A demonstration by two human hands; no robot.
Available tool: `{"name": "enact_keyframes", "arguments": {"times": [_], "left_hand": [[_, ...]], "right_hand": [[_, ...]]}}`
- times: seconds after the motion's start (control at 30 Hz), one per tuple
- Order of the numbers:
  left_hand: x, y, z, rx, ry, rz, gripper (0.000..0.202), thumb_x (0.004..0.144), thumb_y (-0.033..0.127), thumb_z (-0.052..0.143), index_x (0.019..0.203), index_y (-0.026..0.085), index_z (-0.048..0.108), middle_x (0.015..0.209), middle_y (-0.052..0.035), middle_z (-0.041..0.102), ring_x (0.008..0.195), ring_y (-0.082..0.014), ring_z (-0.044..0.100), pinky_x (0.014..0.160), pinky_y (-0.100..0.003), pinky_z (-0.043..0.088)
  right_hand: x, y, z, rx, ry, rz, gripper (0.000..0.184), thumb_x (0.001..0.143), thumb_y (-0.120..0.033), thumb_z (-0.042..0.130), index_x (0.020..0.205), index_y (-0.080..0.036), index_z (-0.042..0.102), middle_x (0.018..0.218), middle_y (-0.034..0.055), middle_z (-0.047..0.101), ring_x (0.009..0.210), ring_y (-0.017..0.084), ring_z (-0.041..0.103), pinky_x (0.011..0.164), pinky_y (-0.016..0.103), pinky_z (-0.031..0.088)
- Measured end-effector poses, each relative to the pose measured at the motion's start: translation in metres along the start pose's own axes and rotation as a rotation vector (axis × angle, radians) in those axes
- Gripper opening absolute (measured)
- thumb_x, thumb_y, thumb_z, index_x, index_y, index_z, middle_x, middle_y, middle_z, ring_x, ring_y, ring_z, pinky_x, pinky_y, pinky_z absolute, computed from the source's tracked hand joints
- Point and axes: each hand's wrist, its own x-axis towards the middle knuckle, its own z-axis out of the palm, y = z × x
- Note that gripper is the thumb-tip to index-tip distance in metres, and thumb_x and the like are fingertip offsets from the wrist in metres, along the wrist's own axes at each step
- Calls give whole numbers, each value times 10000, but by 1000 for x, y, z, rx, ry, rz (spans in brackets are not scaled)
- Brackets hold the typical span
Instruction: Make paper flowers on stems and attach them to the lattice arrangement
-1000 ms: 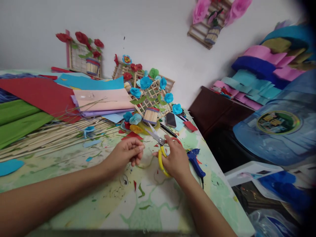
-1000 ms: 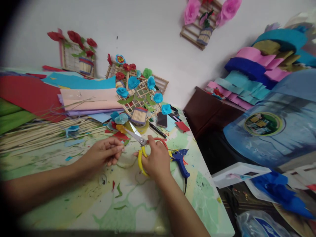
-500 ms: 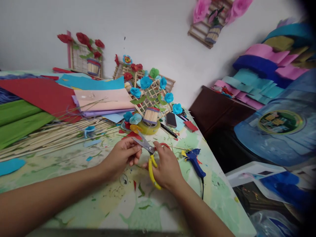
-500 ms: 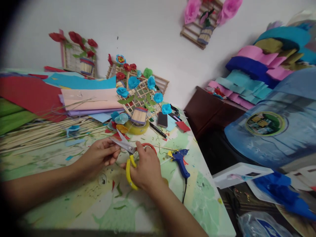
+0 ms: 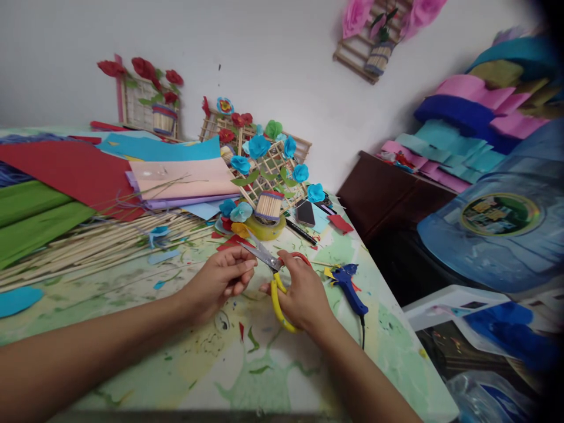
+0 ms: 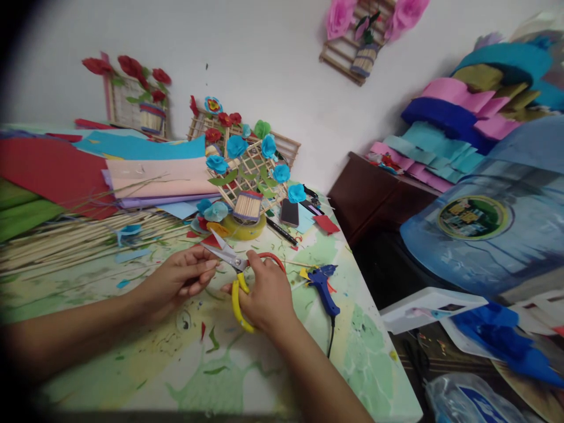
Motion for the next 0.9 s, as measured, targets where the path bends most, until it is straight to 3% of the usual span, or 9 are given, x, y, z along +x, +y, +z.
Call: {"name": "enact_keyframes", "arguments": {"times": [0.37,0.57,0.9], "left_hand": [[0,1,-1,-144,-48,13,172,733,225,701,765,145,552,511,63,503,358,19,258,372,-119,145],[-4,-3,0,-97,-39,29,146,763,236,677,786,127,583,524,60,505,366,23,260,386,-115,169],[-3,-7,-2,-109,5,49,156,776,241,675,799,128,569,543,58,521,364,25,276,374,-105,167]], "right_hand": [[1,5,-1,305,-67,3,517,795,-439,606,1271,-273,491,1111,35,627,914,199,595,780,302,451],[2,5,2,-77,151,-31,679,761,-488,617,1349,-184,463,942,113,557,881,282,541,778,404,440],[-2,2,14,-57,122,-36,685,798,-499,586,1385,-189,415,983,123,540,934,283,541,819,408,449]]}}
